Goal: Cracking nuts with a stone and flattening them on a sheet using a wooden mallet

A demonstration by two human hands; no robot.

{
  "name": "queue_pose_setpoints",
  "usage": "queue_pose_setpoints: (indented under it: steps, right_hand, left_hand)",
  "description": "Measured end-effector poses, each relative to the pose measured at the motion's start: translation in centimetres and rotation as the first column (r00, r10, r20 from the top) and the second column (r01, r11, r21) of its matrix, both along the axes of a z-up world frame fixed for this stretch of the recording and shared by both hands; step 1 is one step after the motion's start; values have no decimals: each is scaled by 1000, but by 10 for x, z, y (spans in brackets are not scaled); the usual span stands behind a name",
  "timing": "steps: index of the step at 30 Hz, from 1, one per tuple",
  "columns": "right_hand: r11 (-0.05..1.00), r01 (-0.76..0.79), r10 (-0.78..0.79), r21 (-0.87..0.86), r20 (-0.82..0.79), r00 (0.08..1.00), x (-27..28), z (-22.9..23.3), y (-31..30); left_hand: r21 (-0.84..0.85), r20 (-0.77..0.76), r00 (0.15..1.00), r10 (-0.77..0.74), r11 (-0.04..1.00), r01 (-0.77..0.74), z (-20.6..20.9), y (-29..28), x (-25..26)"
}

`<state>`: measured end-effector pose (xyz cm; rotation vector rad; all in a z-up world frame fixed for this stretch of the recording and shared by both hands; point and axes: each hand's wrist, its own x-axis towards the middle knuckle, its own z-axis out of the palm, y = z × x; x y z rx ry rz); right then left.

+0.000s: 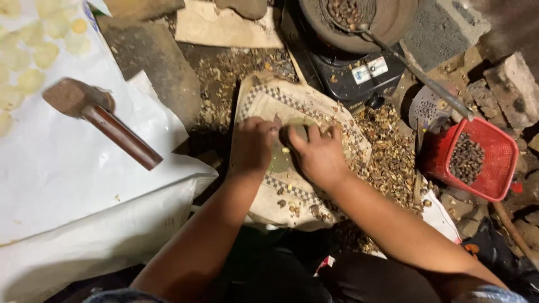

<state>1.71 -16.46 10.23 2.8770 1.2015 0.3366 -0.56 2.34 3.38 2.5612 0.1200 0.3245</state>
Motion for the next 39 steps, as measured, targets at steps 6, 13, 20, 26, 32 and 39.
queue_pose_setpoints:
  steps: [6, 13, 20, 26, 32, 39]
  right_hand:
    - [879, 428, -463, -209, -589, 663, 5, 54, -4]
    - [987, 149, -161, -62, -362, 918, 9, 25, 16]
    - [876, 456, -411, -156, -736, 538, 34, 31, 16]
    - [940, 165, -303, -299, -508, 806, 22, 40, 20]
    - [915, 305, -403, -265, -634, 660, 16, 48, 12]
    - [975, 178, -223, -136, -503, 835, 14, 45, 32]
  left_hand:
    - [-46, 90, 996, -22, 999, 27, -4, -13, -1]
    - [96, 147, 987, -71, 994, 57, 3, 5, -13]
    - [-63, 242, 961, -138, 986, 157, -3, 12, -13]
    - [-140, 107, 989, -107, 983, 121, -4, 13, -2]
    - [-84, 194, 974, -121, 987, 139, -13, 8, -5]
    - [-412, -24, 999, -40, 911, 27, -3, 17, -22]
